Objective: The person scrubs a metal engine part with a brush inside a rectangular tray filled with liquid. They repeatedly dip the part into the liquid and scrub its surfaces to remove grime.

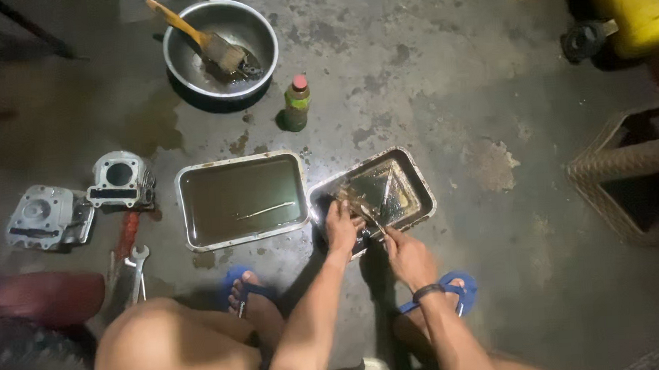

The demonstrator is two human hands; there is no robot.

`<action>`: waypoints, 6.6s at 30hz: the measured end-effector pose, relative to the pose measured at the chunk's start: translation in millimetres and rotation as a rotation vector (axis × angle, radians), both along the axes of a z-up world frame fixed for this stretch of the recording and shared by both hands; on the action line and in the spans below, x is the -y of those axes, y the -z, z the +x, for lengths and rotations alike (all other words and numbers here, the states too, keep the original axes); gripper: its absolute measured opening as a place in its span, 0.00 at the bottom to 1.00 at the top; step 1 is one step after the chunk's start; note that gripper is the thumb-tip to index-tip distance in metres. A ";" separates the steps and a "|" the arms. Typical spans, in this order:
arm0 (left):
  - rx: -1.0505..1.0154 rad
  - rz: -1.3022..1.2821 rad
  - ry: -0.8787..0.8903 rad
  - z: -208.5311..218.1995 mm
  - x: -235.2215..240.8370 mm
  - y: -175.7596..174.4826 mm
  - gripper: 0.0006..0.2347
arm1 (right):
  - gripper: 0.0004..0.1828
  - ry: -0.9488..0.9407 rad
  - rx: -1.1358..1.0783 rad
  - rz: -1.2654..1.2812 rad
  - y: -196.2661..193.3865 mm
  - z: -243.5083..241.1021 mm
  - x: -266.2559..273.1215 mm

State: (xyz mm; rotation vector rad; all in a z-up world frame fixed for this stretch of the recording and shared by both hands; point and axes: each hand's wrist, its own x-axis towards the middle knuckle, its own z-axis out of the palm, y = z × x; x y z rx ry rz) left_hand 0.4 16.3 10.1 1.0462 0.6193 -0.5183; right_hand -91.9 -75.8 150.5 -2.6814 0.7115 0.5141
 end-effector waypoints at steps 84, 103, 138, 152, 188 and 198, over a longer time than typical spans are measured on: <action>0.051 0.237 -0.008 -0.3 -8.8 -22.6 0.06 | 0.17 -0.206 -0.251 -0.209 121.5 47.4 63.3; 0.386 0.633 0.223 -0.2 -16.1 -23.4 0.14 | 0.20 0.265 0.114 0.258 -7.0 -1.8 -35.4; 0.415 0.742 0.257 0.9 -28.6 -43.7 0.18 | 0.24 0.494 0.151 0.521 10.7 -12.8 -41.7; 0.471 0.843 0.289 7.5 -39.6 -24.6 0.17 | 0.22 0.458 0.227 0.549 44.2 2.2 -62.6; 0.560 0.867 0.235 11.2 -37.5 -9.5 0.12 | 0.21 0.655 0.348 0.596 66.5 5.7 -83.0; 0.548 0.838 0.224 10.3 -36.4 -10.1 0.13 | 0.21 0.657 0.349 0.559 43.1 6.1 -90.0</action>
